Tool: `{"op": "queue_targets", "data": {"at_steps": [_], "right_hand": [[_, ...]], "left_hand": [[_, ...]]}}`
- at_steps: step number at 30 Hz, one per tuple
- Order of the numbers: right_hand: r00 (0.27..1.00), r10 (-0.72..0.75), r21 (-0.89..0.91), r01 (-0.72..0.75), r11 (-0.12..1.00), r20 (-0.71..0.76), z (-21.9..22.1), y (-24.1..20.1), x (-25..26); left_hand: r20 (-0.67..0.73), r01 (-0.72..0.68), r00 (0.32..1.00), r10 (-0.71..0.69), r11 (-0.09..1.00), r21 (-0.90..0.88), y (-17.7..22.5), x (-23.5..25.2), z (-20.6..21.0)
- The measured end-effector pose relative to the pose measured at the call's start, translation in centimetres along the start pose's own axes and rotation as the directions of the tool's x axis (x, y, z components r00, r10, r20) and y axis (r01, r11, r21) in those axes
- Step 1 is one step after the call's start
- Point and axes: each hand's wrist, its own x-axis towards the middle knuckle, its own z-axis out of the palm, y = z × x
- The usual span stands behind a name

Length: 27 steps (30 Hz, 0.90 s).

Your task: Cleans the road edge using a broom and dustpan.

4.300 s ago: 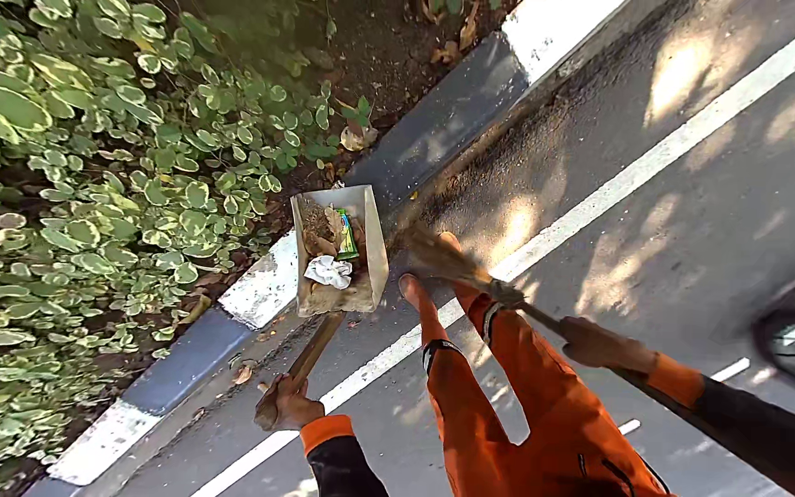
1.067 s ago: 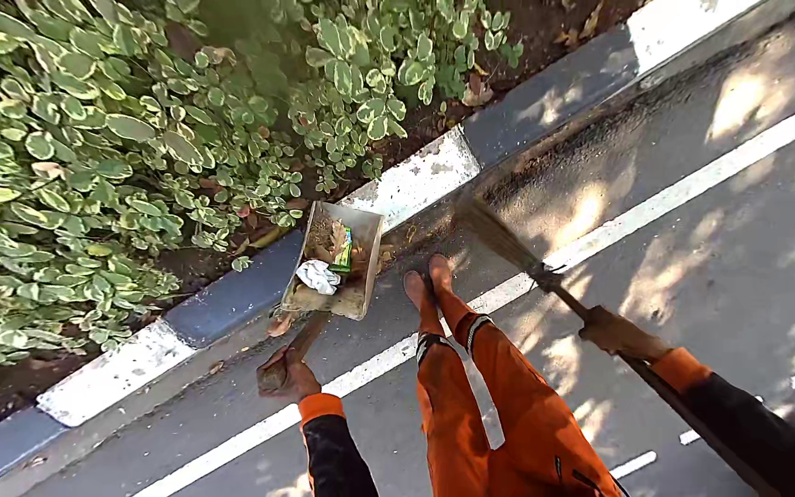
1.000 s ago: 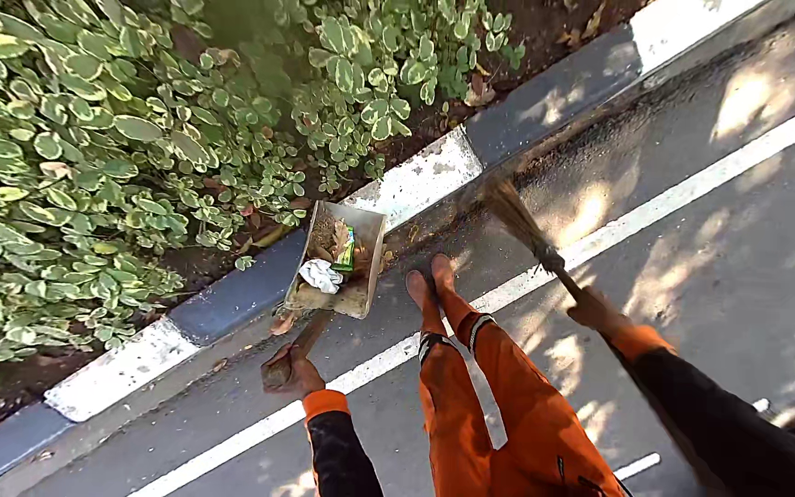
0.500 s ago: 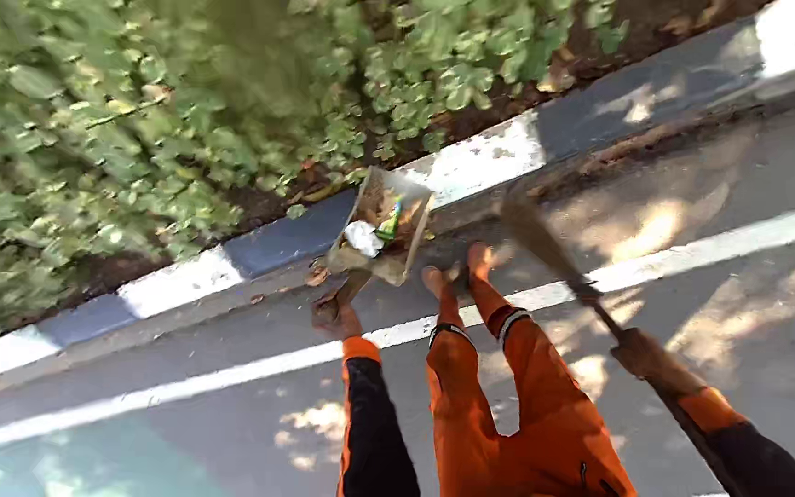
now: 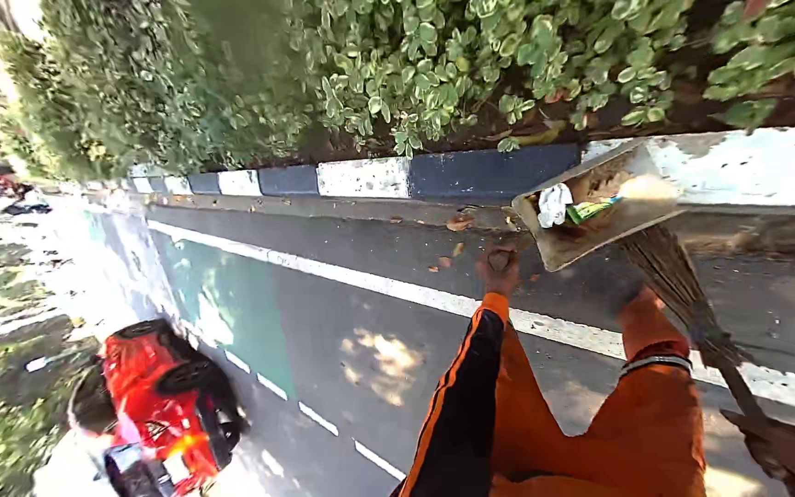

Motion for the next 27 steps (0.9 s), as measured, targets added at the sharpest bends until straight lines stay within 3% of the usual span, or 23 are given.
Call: {"op": "queue_targets", "data": {"at_steps": [1, 4, 7, 9, 12, 14, 16, 19, 22, 24, 27], "right_hand": [[0.998, 0.054, 0.067, -0.052, 0.996, -0.024, 1.0, 1.4, -1.3], [0.943, 0.234, 0.04, -0.231, 0.972, -0.237, 2.6, 7.0, -2.4], [0.871, 0.281, 0.097, -0.264, 0.959, -0.404, 3.1, 8.3, -0.4], [0.844, 0.222, 0.029, -0.238, 0.971, -0.489, 3.5, 6.1, 1.7], [0.838, 0.16, -0.11, -0.252, 0.962, -0.521, 5.6, -1.3, 6.1], [0.879, 0.069, -0.22, -0.193, 0.956, -0.471, 9.3, -6.3, 10.7], [0.944, -0.059, -0.349, -0.061, 0.935, -0.323, 14.5, -11.0, 14.1], [0.989, -0.062, -0.38, 0.005, 0.925, -0.137, 20.8, -12.3, 11.8], [0.989, 0.116, -0.207, -0.133, 0.969, -0.094, 18.8, -7.7, 5.0], [0.97, 0.196, -0.076, -0.208, 0.975, -0.141, 16.9, -5.1, 2.0], [0.92, 0.163, -0.209, -0.248, 0.946, -0.356, 16.6, -6.4, 3.2]], "left_hand": [[0.021, -0.052, 0.998, 0.053, 0.997, -0.05, -1.1, 0.6, -2.4], [0.111, -0.15, 0.977, 0.181, 0.958, -0.243, -4.4, 1.4, -10.0], [0.184, -0.21, 0.95, 0.254, 0.951, -0.229, -6.2, 3.6, -16.5], [0.206, -0.231, 0.941, 0.27, 0.954, -0.192, -7.1, 4.9, -19.8], [0.216, -0.24, 0.941, 0.261, 0.964, -0.117, -9.4, 6.9, -23.0], [0.219, -0.241, 0.942, 0.256, 0.966, -0.093, -11.3, 8.6, -23.7], [0.217, -0.237, 0.945, 0.247, 0.969, -0.069, -13.4, 10.2, -23.6], [0.212, -0.265, 0.943, 0.257, 0.964, 0.008, -16.7, 13.1, -23.4], [0.196, -0.272, 0.952, 0.234, 0.943, 0.194, -18.6, 15.4, -21.7], [0.19, -0.238, 0.965, 0.182, 0.912, 0.333, -18.7, 16.9, -20.5], [0.193, -0.141, 0.98, 0.047, 0.846, 0.514, -17.4, 18.3, -18.5]]}}
